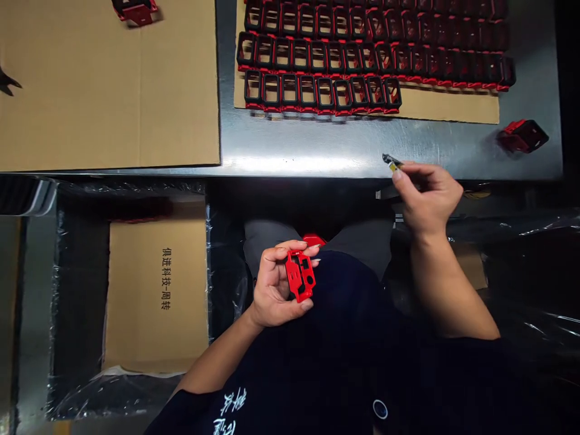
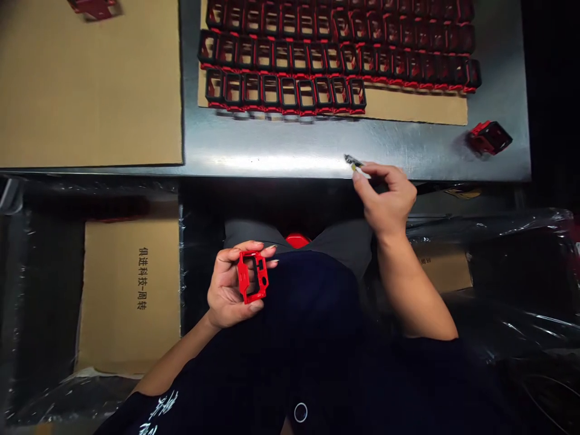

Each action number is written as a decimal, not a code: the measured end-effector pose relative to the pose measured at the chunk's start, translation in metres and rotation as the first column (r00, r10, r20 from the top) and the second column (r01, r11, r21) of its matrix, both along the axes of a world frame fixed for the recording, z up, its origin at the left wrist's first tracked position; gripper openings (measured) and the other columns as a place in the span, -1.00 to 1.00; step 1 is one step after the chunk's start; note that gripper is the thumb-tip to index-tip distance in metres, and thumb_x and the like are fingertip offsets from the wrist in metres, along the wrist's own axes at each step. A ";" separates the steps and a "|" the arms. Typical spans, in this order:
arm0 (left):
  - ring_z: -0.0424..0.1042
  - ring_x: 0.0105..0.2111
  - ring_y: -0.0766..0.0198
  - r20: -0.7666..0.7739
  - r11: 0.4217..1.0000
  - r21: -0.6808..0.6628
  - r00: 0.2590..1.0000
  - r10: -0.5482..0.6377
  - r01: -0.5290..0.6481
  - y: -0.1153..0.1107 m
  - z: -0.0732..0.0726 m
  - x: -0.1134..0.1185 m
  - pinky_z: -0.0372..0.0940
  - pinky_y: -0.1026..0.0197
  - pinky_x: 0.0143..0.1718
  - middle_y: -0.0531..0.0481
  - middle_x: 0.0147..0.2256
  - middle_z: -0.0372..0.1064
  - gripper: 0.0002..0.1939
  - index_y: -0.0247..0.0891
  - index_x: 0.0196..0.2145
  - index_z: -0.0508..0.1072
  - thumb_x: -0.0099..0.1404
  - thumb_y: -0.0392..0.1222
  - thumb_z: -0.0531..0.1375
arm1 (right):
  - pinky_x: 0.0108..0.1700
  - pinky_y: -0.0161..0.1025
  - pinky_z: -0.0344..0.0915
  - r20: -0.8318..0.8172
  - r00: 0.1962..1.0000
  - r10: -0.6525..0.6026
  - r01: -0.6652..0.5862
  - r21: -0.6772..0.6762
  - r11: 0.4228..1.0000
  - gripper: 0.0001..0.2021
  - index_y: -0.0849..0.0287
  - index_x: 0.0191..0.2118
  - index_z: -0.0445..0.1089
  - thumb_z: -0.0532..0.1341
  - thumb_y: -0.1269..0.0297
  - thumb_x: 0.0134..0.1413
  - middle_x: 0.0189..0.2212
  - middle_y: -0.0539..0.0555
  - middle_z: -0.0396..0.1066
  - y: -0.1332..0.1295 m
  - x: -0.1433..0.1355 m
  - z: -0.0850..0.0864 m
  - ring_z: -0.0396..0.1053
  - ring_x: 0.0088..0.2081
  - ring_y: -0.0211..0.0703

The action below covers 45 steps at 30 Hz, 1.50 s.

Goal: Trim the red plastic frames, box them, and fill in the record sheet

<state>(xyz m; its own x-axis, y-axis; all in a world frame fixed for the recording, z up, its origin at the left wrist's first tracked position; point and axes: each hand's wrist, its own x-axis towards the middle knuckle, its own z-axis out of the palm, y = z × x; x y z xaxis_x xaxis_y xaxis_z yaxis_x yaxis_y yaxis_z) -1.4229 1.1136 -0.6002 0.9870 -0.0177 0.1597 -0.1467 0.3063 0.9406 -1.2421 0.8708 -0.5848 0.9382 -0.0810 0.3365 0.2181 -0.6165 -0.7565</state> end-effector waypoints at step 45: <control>0.43 0.08 0.02 0.555 0.739 0.567 0.832 -0.016 -0.364 -0.006 -0.009 0.027 0.47 -0.11 -0.04 -0.29 0.03 0.47 0.12 -0.25 0.45 -0.29 0.18 -0.24 0.36 | -0.36 -0.38 0.44 -0.463 0.322 0.826 -0.048 0.863 0.503 -0.73 0.23 -0.13 0.54 0.38 0.27 0.01 -0.36 0.05 0.51 0.048 -0.100 0.010 0.44 -0.43 -0.30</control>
<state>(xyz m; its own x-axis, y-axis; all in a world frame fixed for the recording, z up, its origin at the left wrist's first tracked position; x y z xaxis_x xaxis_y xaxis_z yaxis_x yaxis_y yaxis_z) -1.3960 1.1080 -0.6095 0.7603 -0.1364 0.6350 -0.6278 -0.4053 0.6645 -1.3416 0.9184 -0.5748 0.6241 0.6478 -0.4367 -0.6155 0.0634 -0.7856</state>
